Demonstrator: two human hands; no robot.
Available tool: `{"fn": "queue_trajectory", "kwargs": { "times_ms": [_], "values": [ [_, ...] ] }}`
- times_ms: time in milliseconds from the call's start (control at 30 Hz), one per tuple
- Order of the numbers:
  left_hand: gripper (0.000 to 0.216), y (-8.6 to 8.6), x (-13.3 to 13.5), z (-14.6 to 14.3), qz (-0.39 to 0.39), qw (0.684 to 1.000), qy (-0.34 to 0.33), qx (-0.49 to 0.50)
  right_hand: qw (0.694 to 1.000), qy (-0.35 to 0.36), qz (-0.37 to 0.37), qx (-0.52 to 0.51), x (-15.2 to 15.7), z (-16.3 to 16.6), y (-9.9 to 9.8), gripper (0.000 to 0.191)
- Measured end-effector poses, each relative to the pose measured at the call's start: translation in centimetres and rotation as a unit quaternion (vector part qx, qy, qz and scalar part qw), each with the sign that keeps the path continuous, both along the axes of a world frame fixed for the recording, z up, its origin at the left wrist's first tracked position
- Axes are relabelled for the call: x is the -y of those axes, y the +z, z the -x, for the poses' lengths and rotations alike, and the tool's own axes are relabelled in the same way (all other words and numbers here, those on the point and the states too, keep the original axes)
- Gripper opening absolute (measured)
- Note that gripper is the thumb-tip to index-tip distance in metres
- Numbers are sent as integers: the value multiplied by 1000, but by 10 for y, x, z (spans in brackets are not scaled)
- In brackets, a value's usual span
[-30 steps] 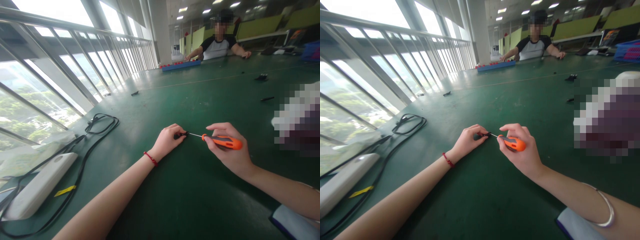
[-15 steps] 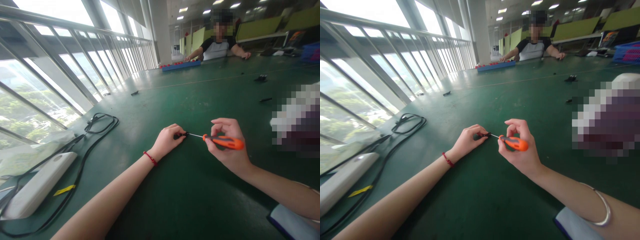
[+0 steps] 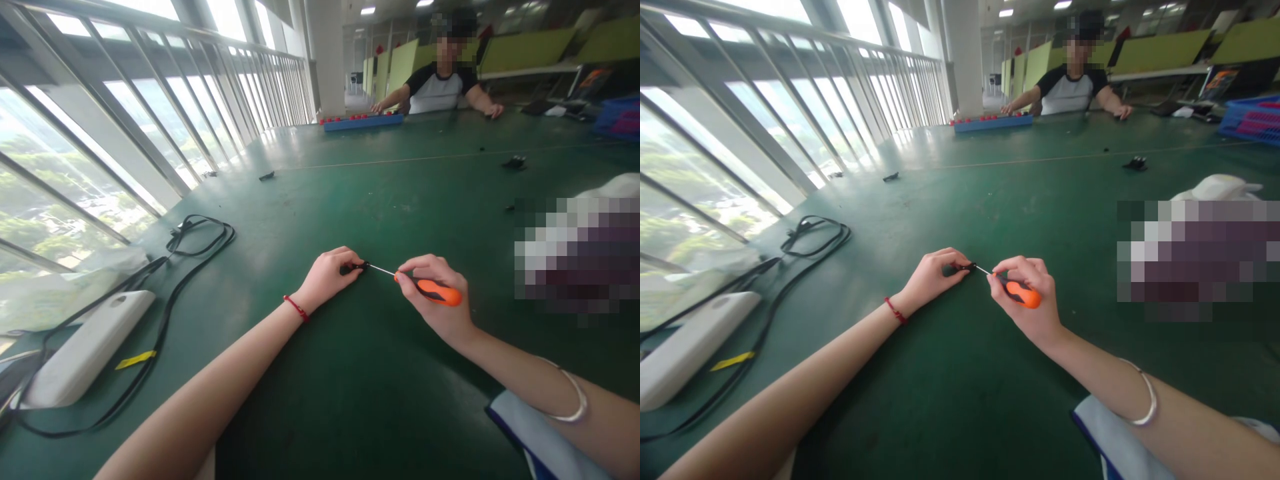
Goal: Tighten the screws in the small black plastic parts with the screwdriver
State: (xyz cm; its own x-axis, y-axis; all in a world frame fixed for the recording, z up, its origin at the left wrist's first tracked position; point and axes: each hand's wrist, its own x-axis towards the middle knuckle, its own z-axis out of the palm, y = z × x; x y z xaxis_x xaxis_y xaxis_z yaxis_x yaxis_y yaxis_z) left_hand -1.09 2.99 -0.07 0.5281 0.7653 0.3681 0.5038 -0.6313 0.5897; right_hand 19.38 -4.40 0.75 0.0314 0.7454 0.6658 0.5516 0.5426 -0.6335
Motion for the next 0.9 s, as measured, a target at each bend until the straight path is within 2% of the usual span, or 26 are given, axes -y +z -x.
{"fn": "queue_trajectory", "kwargs": {
  "times_ms": [33, 167, 333, 500, 567, 633, 700, 833, 900],
  "values": [
    [12, 0, 0, 0, 1, 1000, 0, 2, 1000, -4, -1, -12, 0, 0, 0, 9],
    [13, -2, 1, 1, 5, 1000, 0, 3, 997, 2, -10, -77, -1, 0, 1, 38],
    [13, -4, 1, 3, 14, 1000, -1, 2, 1000, -1, 1, 3, 1, -1, 0, 16],
    [12, -3, 2, 3, 21, 1000, -6, 0, 998, 0, -42, -42, 3, -1, 0, 46],
    [12, -2, 2, 3, 23, 1000, -6, 2, 999, 7, -43, -4, 3, -2, 1, 43],
    [12, -2, 3, 3, 24, 1000, -4, 4, 998, 17, -39, 48, 4, -2, 2, 29],
    [13, -1, 3, 4, 27, 1000, -6, 5, 998, 8, -45, 46, 5, -2, 1, 22],
    [14, 0, 3, 4, 31, 999, -13, 3, 998, -15, -53, -28, 6, -2, -2, 44],
    [15, 1, 3, 4, 33, 999, -12, -1, 999, -4, -36, -3, 7, -2, 0, 45]
  ]
}}
